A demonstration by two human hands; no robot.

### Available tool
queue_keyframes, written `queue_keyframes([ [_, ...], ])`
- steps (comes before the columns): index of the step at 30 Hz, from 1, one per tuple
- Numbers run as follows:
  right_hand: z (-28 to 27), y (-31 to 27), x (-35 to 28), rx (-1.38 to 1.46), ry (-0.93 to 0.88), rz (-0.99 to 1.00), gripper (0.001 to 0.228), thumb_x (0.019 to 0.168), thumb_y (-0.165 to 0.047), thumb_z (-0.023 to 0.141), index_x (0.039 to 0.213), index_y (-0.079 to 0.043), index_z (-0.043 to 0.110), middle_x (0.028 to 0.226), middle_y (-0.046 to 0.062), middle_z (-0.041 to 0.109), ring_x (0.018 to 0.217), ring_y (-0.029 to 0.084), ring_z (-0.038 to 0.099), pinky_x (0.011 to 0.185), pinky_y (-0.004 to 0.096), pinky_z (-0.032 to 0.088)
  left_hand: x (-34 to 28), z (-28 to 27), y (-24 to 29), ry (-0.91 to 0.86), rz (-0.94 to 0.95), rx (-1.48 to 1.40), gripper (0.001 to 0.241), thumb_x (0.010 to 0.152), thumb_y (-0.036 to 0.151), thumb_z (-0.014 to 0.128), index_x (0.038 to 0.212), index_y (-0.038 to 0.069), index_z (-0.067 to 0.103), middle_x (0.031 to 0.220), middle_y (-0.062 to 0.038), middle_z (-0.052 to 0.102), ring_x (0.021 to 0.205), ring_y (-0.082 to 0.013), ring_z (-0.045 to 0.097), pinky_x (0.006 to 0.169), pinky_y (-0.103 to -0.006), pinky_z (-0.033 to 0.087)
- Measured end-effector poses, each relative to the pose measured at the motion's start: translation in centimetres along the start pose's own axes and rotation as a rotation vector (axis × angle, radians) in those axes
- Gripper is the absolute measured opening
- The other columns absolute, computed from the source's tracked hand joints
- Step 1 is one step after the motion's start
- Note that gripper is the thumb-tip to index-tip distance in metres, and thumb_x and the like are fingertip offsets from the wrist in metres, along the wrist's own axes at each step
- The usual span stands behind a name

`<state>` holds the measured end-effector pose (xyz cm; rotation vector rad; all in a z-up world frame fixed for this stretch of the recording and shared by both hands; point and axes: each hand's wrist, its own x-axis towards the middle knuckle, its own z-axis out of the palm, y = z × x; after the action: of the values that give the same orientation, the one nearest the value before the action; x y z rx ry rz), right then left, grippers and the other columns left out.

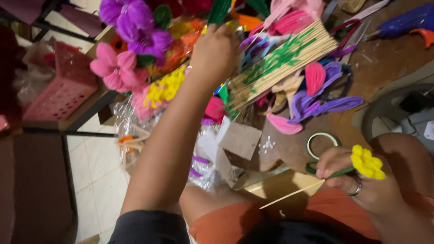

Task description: The person attaches yellow flower-shaped cutouts to wooden sticks. They wrap the sticks with green tape and use a glue gun to secure more flower heads, eventually grouping multiple flowers together.

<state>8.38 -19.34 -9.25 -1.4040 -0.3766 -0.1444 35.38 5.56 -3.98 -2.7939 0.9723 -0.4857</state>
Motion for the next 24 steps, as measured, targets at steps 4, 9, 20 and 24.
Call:
queue_keyframes([
  [4,-0.8,1.1,0.3,0.012,0.016,0.010,0.012,0.072,-0.019,0.068,0.082,-0.013,0.065,0.070,0.003,0.068,0.070,0.017,0.066,0.065,0.029,0.057,1.7,1.5,0.8,-0.146,-0.098,0.157,0.021,0.072,0.007,0.051,0.087,0.005,0.065,0.088,-0.012,0.059,0.078,-0.0314,0.055,0.054,-0.0437,0.049],
  [9,-0.6,0.6,0.2,0.045,0.013,0.044,0.010,0.077,-0.017,0.065,0.084,-0.010,0.064,0.076,0.007,0.066,0.075,0.018,0.065,0.065,0.029,0.055,1.2,-1.4,1.1,-0.314,-0.346,-0.064,0.028,0.083,0.004,0.047,0.104,-0.006,0.061,0.102,-0.017,0.052,0.083,-0.0397,0.057,0.062,-0.0515,0.051],
  [20,2.3,-2.4,0.3,-0.035,0.214,0.301,0.009,0.081,-0.011,0.064,0.086,-0.003,0.066,0.063,0.007,0.054,0.051,0.009,0.045,0.049,0.022,0.037,-7.2,-10.7,8.8,0.104,-0.628,-1.496,0.014,0.090,0.021,0.051,0.084,0.009,0.056,0.061,-0.003,0.057,0.049,-0.0108,0.052,0.044,-0.0238,0.044],
  [24,3.2,-1.3,-0.4,0.220,0.234,-0.030,0.004,0.083,0.000,0.065,0.081,0.003,0.064,0.067,0.009,0.059,0.047,0.009,0.045,0.046,0.020,0.039,-12.6,-10.7,17.4,0.167,-0.349,-1.609,0.014,0.084,0.015,0.067,0.095,0.007,0.067,0.074,-0.006,0.068,0.069,-0.0128,0.066,0.066,-0.0266,0.054],
])
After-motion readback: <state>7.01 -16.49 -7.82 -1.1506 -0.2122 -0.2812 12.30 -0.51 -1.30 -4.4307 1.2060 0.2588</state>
